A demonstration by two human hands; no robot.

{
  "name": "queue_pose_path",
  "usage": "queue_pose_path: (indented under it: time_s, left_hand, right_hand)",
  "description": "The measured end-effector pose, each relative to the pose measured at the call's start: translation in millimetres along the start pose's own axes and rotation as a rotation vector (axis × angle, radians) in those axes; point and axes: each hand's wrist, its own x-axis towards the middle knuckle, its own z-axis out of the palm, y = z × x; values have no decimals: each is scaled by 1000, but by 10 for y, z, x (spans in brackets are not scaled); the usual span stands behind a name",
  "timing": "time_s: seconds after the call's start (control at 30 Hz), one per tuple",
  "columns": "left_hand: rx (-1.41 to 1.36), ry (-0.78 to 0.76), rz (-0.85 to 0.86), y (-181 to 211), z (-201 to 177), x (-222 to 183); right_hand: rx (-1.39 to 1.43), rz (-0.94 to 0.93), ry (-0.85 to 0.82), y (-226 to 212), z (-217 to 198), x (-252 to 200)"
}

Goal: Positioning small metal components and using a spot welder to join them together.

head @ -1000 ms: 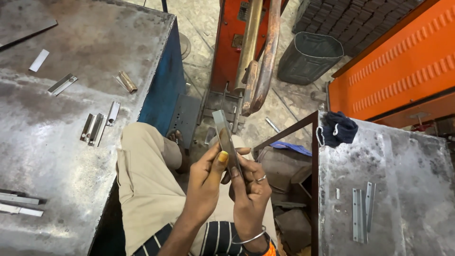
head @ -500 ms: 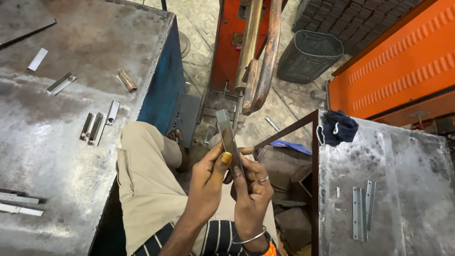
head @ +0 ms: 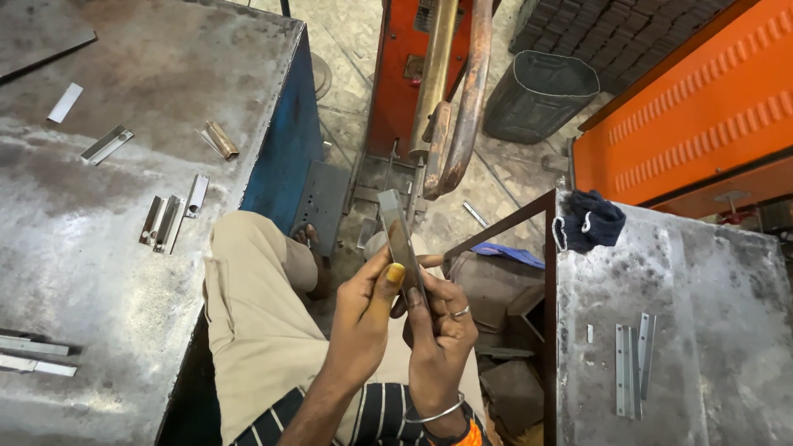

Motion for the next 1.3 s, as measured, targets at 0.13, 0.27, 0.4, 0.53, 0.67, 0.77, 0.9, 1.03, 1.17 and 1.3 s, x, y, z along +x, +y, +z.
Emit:
queue_pose_path:
  time_s: [0.13, 0.27, 0.4, 0.53, 0.67, 0.77, 0.9, 1.03, 1.17, 1.3]
  left_hand:
    - [26, 1, -6, 22, 9, 12]
    - [-4, -10, -29, 22, 1, 37]
    - [-134, -15, -56, -31, -36, 102]
    - [-179, -27, -51, -151, -102, 149]
    - [-213, -16, -83, -224, -146, 153]
    - [-221, -6, -101, -258, -145, 153]
    - [-139, -7, -77, -270, -116, 125]
    - [-94, -35, -113, -184, 3, 107]
    - [-176, -109, -156, -154, 149, 229]
    - [-212, -98, -252, -88, 261, 428]
  right_hand:
    - [17, 6, 10, 1, 7, 0]
    - [29, 7, -6, 10, 8, 5]
    - [-17, 77, -69, -112, 26, 14]
    - [-30, 137, -128, -249, 39, 63]
    - [15, 164, -197, -274, -3, 91]
    - [26, 121, -232, -199, -72, 91]
    - [-61, 67, -211, -244, -86, 76]
    - [-142, 26, -128, -352, -77, 98]
    - [-191, -8, -6, -501, -55, 196]
    - [-153, -42, 42, -645, 11, 352]
